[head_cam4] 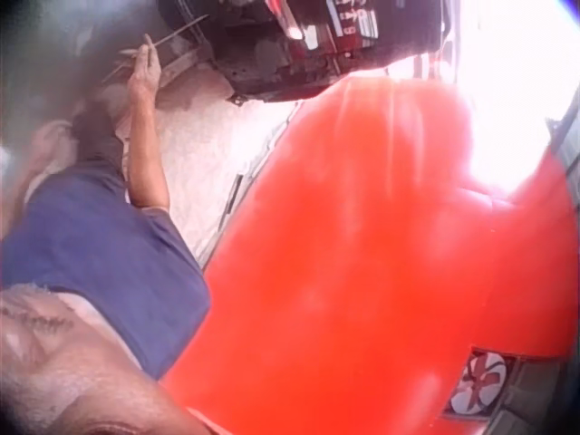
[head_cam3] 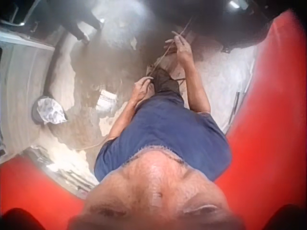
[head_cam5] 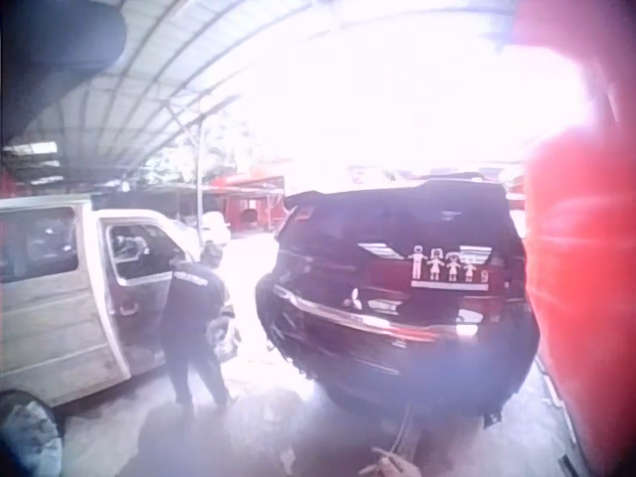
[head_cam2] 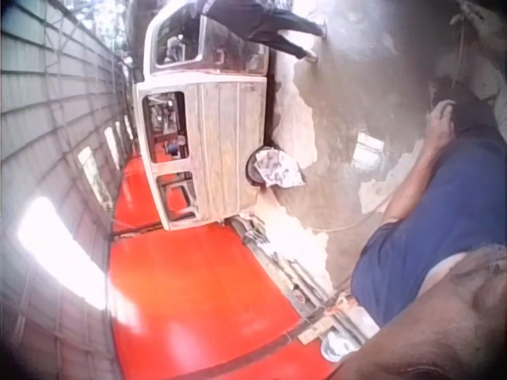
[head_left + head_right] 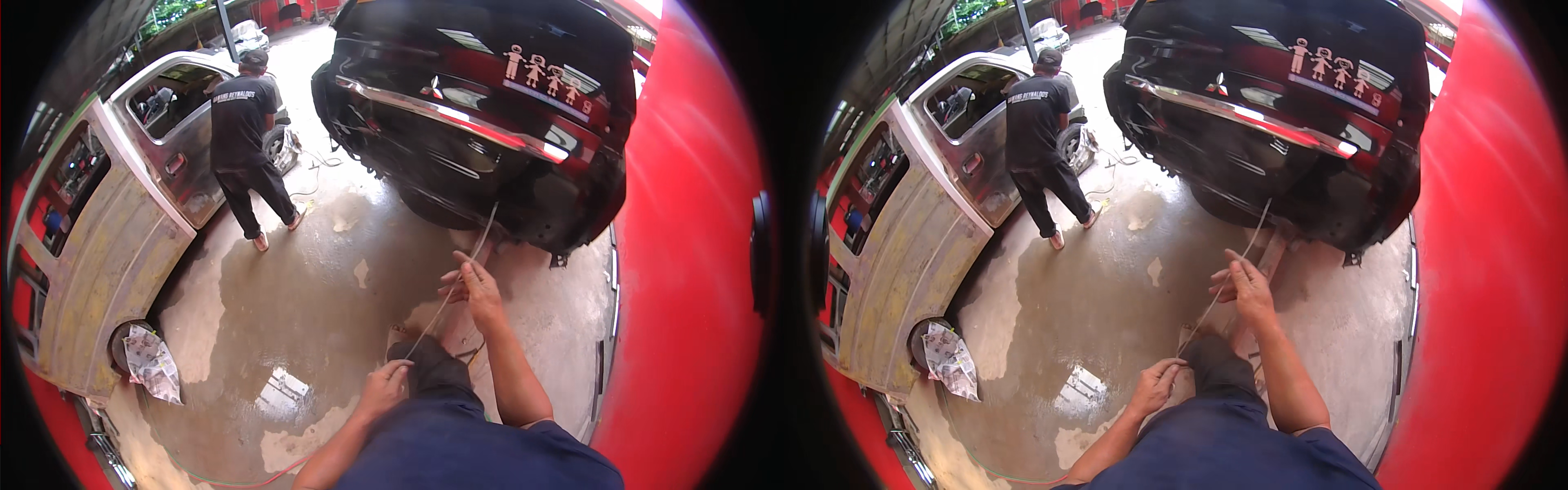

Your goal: The person closes the trunk of a car, ignites a torch using a spark lighter, and heats the rear panel while scraping it with a metal scraper. Afterwards, the person sets the torch down and picks up metal rods from the floor.

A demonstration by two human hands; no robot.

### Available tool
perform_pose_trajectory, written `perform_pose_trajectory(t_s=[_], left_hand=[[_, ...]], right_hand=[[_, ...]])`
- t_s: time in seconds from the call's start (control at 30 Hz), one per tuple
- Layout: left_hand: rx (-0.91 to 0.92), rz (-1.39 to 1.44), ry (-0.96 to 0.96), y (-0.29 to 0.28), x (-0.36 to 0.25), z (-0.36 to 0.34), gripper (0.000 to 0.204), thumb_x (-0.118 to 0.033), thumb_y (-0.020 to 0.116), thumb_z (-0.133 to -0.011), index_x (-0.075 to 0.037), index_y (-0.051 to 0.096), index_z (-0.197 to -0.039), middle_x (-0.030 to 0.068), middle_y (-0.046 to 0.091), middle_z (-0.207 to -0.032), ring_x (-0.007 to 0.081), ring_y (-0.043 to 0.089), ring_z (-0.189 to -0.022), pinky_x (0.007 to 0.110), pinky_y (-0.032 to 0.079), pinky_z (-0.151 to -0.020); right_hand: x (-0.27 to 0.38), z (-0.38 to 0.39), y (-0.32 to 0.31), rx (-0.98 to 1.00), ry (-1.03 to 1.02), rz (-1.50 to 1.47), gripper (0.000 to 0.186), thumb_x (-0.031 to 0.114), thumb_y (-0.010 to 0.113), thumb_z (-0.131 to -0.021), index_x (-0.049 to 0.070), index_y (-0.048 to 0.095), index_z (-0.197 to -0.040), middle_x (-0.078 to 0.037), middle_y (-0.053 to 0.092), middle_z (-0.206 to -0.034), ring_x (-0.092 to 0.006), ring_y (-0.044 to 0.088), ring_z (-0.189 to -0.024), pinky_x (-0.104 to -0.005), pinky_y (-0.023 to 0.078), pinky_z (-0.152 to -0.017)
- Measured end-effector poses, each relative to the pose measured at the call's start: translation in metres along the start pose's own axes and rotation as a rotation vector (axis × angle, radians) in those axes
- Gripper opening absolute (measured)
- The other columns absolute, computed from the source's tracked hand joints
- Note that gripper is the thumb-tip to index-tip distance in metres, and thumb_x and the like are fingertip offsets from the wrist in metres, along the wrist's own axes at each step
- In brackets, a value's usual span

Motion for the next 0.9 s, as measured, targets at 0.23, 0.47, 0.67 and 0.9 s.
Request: perform_pose_trajectory(t_s=[0.23, 0.47, 0.67, 0.9], left_hand=[[-0.614, 0.095, -0.072, -0.09, 0.018, -0.154, 0.03, -0.027, 0.052, -0.108, -0.004, 0.068, -0.119, -0.0015, 0.052, -0.06, 0.005, 0.05, -0.049, 0.024, 0.041, -0.045], [-0.761, 0.037, -0.154, -0.153, -0.005, -0.291, 0.035, -0.029, 0.049, -0.109, 0.0, 0.062, -0.122, 0.0002, 0.051, -0.061, 0.0079, 0.049, -0.049, 0.023, 0.043, -0.045], [-0.829, 0.046, -0.293, -0.157, 0.026, -0.323, 0.031, -0.023, 0.048, -0.108, 0.0, 0.066, -0.116, 0.001, 0.053, -0.062, 0.0085, 0.053, -0.052, 0.025, 0.044, -0.046], [-0.922, -0.627, -0.57, -0.231, 0.139, -0.231, 0.028, -0.024, 0.053, -0.104, -0.003, 0.072, -0.109, 0.0167, 0.07, -0.082, 0.0232, 0.068, -0.069, 0.04, 0.052, -0.065]], right_hand=[[-0.086, -0.293, -0.023, 0.099, 0.15, -0.162, 0.057, 0.036, 0.05, -0.107, 0.005, 0.038, -0.154, -0.015, 0.055, -0.145, -0.0301, 0.059, -0.127, -0.0439, 0.049, -0.099], [-0.054, -0.597, -0.046, -0.124, -0.096, -0.616, 0.053, 0.016, 0.063, -0.095, 0.009, 0.046, -0.145, -0.011, 0.05, -0.148, -0.0328, 0.046, -0.139, -0.0531, 0.038, -0.113], [-0.046, -0.64, -0.011, -0.089, -0.081, -0.854, 0.034, 0.024, 0.065, -0.098, 0.012, 0.057, -0.129, -0.006, 0.055, -0.139, -0.0275, 0.05, -0.131, -0.0486, 0.041, -0.107], [-0.028, -0.637, 0.001, -0.124, -0.133, -0.941, 0.038, 0.034, 0.068, -0.098, 0.014, 0.058, -0.128, -0.004, 0.06, -0.134, -0.0259, 0.051, -0.13, -0.0452, 0.037, -0.11]])
Point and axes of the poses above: each hand's wrist, its own z-axis away from the middle knuckle, its own y-axis out of the palm, x = y × z, the point moved 2 cm from there along -z, towards the middle knuckle
